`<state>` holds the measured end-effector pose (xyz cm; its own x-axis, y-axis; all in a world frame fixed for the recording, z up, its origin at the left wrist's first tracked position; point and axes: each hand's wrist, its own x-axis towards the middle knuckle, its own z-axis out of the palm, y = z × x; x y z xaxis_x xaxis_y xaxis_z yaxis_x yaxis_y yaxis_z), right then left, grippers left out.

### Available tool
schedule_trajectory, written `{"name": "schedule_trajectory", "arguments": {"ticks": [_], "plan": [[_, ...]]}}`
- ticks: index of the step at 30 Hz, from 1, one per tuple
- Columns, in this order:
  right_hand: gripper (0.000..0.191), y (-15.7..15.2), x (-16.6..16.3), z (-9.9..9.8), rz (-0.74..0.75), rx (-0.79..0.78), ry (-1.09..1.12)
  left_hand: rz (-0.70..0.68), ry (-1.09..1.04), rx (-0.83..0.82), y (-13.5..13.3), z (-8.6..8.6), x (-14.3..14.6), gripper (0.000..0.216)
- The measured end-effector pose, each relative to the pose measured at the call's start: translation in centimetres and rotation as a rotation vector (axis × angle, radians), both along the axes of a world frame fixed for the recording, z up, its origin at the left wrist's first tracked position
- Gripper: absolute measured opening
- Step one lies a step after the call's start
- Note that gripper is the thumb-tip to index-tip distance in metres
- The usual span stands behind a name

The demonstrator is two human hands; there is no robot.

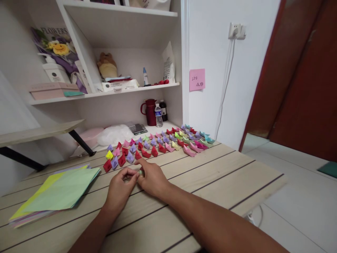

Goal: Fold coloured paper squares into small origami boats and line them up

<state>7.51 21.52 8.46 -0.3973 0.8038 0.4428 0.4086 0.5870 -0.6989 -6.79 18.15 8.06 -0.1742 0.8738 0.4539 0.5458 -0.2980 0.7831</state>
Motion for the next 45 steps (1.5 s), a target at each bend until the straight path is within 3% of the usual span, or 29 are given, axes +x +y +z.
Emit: {"name": "schedule_trajectory", "arguments": {"ticks": [16,25,34,45], "plan": [[0.048,0.0,0.0,0.0,0.045,0.013,0.033,-0.013,0.123,0.0,1.0,-1.6,-0.8,0.023],[0.016,0.1,0.2,0.1,0.021,0.057,0.029,-0.011,0.143,0.143,0.7,-1.1,-0.6,0.007],[0.026,0.4,0.3,0.2,0.049,0.137,0.022,0.001,0.194,0.295,0.4,-0.2,-0.6,0.009],[0.021,0.7,0.5,-0.1,0.0,0.114,-0.053,0.008,0.228,0.265,0.2,-0.1,-0.5,0.008]]}}
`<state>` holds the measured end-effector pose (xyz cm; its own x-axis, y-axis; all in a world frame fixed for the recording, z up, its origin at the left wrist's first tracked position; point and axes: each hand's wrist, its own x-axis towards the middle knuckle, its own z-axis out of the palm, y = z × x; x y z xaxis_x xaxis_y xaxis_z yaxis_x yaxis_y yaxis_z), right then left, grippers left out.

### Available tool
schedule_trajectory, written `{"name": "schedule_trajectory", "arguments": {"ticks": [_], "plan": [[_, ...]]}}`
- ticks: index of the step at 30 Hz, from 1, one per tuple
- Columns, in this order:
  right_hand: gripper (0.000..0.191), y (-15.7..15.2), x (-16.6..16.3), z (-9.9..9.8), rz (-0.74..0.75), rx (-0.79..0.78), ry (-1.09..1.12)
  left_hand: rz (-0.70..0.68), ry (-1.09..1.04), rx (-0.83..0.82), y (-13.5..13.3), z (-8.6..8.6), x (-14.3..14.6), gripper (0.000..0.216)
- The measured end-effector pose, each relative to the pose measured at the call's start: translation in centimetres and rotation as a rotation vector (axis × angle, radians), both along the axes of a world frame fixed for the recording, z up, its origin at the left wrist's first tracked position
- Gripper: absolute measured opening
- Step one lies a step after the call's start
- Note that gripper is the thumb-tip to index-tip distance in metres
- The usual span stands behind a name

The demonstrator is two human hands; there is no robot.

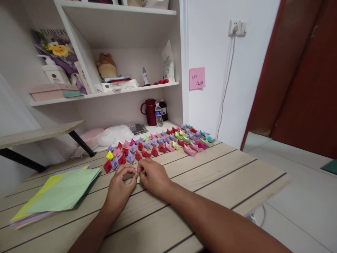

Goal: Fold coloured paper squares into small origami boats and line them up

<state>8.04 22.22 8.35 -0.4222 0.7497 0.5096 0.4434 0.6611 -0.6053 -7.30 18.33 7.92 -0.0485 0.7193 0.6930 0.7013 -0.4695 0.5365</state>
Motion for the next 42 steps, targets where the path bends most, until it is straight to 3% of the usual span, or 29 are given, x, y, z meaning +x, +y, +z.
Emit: {"name": "schedule_trajectory", "arguments": {"ticks": [12,20,25,32,38,42], "plan": [[0.016,-0.2,0.1,0.2,-0.034,-0.046,-0.083,-0.04,-0.037,-0.053,0.0,0.1,0.0,0.01],[0.013,-0.1,-0.1,0.0,-0.038,-0.065,-0.144,-0.104,-0.119,-0.205,0.1,-0.2,-0.4,0.0],[0.015,0.5,0.2,-0.2,-0.04,-0.071,-0.158,-0.066,-0.195,-0.297,0.1,-0.6,-2.0,0.03],[0.012,0.8,0.4,-0.2,-0.048,-0.085,-0.134,-0.087,-0.186,-0.39,-0.3,0.2,-2.0,0.01],[0.009,1.2,0.3,-0.5,-0.065,-0.112,-0.111,-0.098,-0.186,-0.424,-0.3,0.1,-1.7,0.008],[0.007,1.4,0.3,-0.7,-0.041,-0.112,-0.098,-0.132,-0.134,-0.464,0.0,-0.3,-2.1,0.019]]}}
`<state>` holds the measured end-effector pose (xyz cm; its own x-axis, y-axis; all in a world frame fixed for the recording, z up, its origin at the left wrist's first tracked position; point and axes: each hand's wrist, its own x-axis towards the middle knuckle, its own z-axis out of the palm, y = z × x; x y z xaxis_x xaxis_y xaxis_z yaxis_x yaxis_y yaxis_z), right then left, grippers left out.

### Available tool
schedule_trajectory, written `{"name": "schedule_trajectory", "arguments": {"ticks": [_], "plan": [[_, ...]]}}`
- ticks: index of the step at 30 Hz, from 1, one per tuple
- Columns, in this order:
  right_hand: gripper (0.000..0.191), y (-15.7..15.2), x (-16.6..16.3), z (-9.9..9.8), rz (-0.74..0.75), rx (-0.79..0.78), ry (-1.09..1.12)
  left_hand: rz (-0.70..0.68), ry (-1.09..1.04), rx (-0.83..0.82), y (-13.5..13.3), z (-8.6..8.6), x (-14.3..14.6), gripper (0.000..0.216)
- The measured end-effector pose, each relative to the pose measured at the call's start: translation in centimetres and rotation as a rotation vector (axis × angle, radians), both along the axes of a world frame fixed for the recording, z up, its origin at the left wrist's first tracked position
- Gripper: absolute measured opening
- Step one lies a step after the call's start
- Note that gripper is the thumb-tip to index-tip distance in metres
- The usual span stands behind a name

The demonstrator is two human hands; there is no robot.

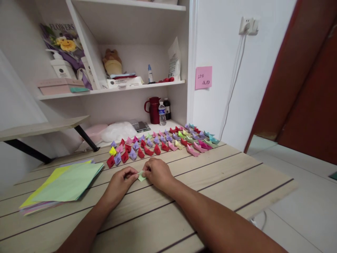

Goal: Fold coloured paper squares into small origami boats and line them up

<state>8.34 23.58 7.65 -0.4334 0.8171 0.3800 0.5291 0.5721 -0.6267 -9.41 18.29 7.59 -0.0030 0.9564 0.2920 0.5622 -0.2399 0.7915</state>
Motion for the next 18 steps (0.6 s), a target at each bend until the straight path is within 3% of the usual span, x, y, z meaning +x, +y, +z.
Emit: {"name": "schedule_trajectory", "arguments": {"ticks": [7,13,18], "plan": [[0.009,0.2,0.0,-0.6,0.049,0.008,0.038,-0.019,0.049,-0.057,0.5,-0.8,-0.6,0.025],[0.008,-0.1,-0.1,-1.1,0.07,0.073,0.017,0.027,-0.011,0.023,-0.4,-0.9,0.1,0.015],[0.01,0.1,1.2,-0.7,0.164,0.214,-0.081,0.14,-0.063,0.106,-0.2,-1.6,0.3,0.034]]}}
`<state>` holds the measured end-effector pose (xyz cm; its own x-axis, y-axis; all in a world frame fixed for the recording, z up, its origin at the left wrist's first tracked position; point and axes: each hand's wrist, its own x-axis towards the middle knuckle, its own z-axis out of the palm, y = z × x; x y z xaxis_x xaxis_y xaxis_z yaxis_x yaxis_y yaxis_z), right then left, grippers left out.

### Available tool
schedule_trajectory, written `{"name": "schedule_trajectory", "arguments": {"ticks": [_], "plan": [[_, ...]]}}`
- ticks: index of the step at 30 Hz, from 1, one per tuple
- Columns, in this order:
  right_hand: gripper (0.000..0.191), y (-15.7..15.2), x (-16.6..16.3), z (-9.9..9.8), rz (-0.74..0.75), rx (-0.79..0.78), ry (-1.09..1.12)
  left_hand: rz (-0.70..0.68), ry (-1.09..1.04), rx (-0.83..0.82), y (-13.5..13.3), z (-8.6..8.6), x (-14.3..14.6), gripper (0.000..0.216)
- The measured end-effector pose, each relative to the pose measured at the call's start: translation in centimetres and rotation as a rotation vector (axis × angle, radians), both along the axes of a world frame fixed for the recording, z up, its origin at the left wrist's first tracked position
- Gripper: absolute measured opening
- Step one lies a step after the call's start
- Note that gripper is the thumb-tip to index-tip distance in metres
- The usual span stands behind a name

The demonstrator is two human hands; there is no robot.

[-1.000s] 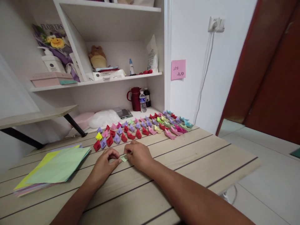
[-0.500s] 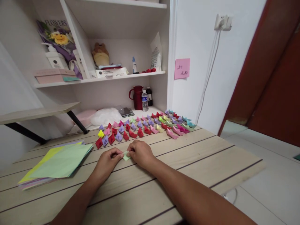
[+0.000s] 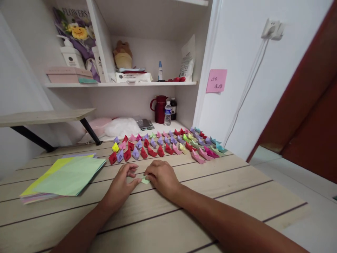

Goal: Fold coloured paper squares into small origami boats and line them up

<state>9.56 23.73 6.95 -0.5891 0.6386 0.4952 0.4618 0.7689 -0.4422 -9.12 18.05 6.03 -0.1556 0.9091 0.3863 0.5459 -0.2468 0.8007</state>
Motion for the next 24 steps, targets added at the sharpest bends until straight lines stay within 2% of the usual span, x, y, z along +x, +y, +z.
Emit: {"name": "schedule_trajectory", "arguments": {"ticks": [4,8,10,16,20,24], "plan": [[0.015,1.1,1.7,0.2,0.061,0.124,-0.05,-0.021,0.009,0.026,-0.1,0.6,0.0,0.024],[0.016,2.0,2.3,-0.1,0.075,0.176,-0.043,-0.134,0.029,0.002,-0.2,1.5,0.3,0.013],[0.014,2.1,2.2,-0.2,0.09,0.165,-0.041,-0.192,0.036,-0.024,0.0,1.7,0.6,0.011],[0.013,1.7,1.9,0.0,0.148,0.106,-0.014,-0.228,0.02,-0.114,0.4,1.3,0.7,0.036],[0.012,1.5,1.7,0.3,0.18,0.049,0.005,-0.269,0.037,-0.199,0.4,1.3,0.8,0.035],[0.011,1.0,1.6,0.4,0.211,-0.003,-0.011,-0.248,0.081,-0.246,0.4,1.1,1.1,0.033]]}}
